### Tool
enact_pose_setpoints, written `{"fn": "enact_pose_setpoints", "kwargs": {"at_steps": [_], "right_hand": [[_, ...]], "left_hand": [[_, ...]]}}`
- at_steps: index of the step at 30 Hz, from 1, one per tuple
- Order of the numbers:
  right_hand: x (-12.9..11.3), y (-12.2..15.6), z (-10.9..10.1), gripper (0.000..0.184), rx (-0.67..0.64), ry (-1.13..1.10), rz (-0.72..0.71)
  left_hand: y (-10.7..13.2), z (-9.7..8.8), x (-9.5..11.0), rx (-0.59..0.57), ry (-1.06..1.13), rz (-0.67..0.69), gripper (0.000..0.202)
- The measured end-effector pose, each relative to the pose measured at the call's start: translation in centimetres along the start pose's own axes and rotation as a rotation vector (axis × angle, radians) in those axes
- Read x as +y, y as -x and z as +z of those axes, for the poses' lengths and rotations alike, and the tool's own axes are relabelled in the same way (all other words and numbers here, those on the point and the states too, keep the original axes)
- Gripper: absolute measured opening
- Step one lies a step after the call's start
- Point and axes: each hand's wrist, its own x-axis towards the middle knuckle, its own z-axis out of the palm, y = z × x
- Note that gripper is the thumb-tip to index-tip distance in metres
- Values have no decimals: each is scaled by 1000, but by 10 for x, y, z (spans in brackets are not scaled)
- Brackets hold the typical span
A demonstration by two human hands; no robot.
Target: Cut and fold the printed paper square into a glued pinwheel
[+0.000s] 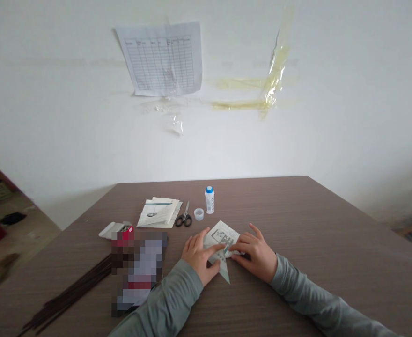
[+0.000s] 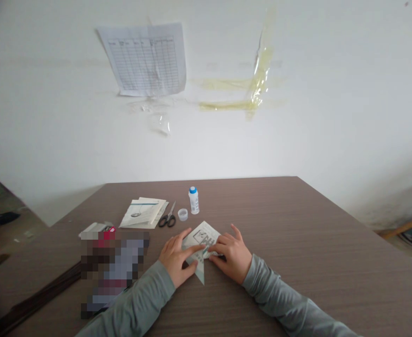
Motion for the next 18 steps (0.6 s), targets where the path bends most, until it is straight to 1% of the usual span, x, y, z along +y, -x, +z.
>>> {"fn": "enact_pose_setpoints", "kwargs": {"at_steps": [3,7,10,12,15,18], "right_hand": [[-1,-1,-1,25,6,23,-1],[0,-1,-1,20,11,40,-10],[1,-1,1,21,9,28,-30],[1,0,2,22,1,25,-25],[1,0,5,22,16,32,17],[0,0,5,22,-3,28,26]], "left_hand": [[-1,2,-3,21,16,-15,54],[-3,2,-6,8,26,-23,61],[-3,2,-5,13,26,-24,64],[-3,2,-4,16,25,-20,63],[-3,5,-4,8,19,-6,59],[-5,9,-4,-11,11,-12,58]]}}
